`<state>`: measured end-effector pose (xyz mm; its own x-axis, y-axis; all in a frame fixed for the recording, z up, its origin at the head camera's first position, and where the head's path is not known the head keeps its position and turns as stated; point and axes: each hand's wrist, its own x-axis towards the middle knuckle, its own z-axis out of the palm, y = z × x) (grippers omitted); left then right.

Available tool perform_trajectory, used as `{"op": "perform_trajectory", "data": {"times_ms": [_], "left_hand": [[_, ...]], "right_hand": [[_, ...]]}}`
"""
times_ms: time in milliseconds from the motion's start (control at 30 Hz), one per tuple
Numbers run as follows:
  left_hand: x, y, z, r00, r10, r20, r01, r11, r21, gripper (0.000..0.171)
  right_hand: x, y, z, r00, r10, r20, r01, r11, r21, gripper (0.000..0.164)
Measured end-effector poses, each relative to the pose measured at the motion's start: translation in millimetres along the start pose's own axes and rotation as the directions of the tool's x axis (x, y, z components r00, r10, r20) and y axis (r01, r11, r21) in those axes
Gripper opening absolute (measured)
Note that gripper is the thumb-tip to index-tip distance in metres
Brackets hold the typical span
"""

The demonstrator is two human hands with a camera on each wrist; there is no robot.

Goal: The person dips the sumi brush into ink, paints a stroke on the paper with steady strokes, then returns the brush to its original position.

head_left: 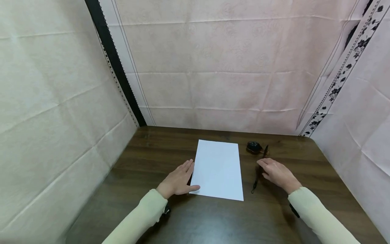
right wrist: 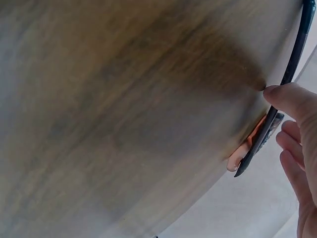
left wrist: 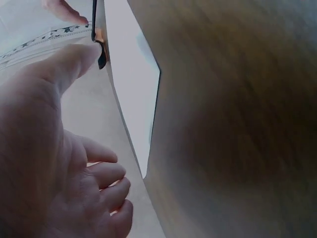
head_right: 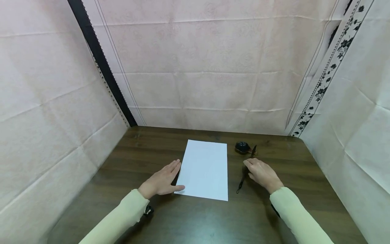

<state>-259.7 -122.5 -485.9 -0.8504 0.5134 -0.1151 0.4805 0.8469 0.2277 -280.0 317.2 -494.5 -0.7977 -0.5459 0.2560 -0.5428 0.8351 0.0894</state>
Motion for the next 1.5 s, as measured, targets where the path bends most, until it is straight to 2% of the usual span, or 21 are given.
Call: {"op": "perform_trajectory", "data": {"times_ms": [200,400,633,800,900,1000,1133,1500], "left_hand": [[-1.4,4.6,4.9,0.999,-0.012,0.053,0.014,0.999,-0.032,0.102],[-4.3,8.1,7.4,0.995,-0.038,0.097,0.04,0.999,-0.02,0.1],[-5.2,8.7,7.9,0.995,-0.041,0.088,0.045,0.998,-0.046,0.099],[-4.0,8.4,7.5,0.995,-0.044,0.086,0.047,0.998,-0.042,0.1],[-2.8,8.3,7.9,0.995,-0.044,0.087,0.048,0.998,-0.041,0.1],[-1.3,8.2,9.3,0.995,-0.045,0.088,0.049,0.997,-0.053,0.1],[0.1,8.9,9.7,0.995,-0.047,0.085,0.053,0.996,-0.068,0.1],[-1.6,10.1,10.6,0.994,-0.048,0.094,0.054,0.997,-0.056,0.1]], "right_hand": [[5.4,1.4,1.9,0.998,-0.059,0.018,0.059,0.998,0.005,0.049],[12.2,4.5,0.0,0.99,-0.135,0.035,0.137,0.989,-0.049,0.044],[20.1,6.9,-1.7,0.978,-0.201,0.061,0.207,0.971,-0.116,0.032],[24.2,7.8,-1.6,0.953,-0.294,0.072,0.303,0.929,-0.213,0.025],[24.7,9.0,-1.7,0.933,-0.342,0.107,0.359,0.892,-0.275,0.027],[24.2,11.0,-0.7,0.92,-0.365,0.141,0.391,0.87,-0.301,0.029],[22.1,14.0,2.7,0.907,-0.391,0.155,0.42,0.851,-0.314,0.029],[16.4,19.6,12.9,0.883,-0.454,0.123,0.467,0.816,-0.341,0.031]]}}
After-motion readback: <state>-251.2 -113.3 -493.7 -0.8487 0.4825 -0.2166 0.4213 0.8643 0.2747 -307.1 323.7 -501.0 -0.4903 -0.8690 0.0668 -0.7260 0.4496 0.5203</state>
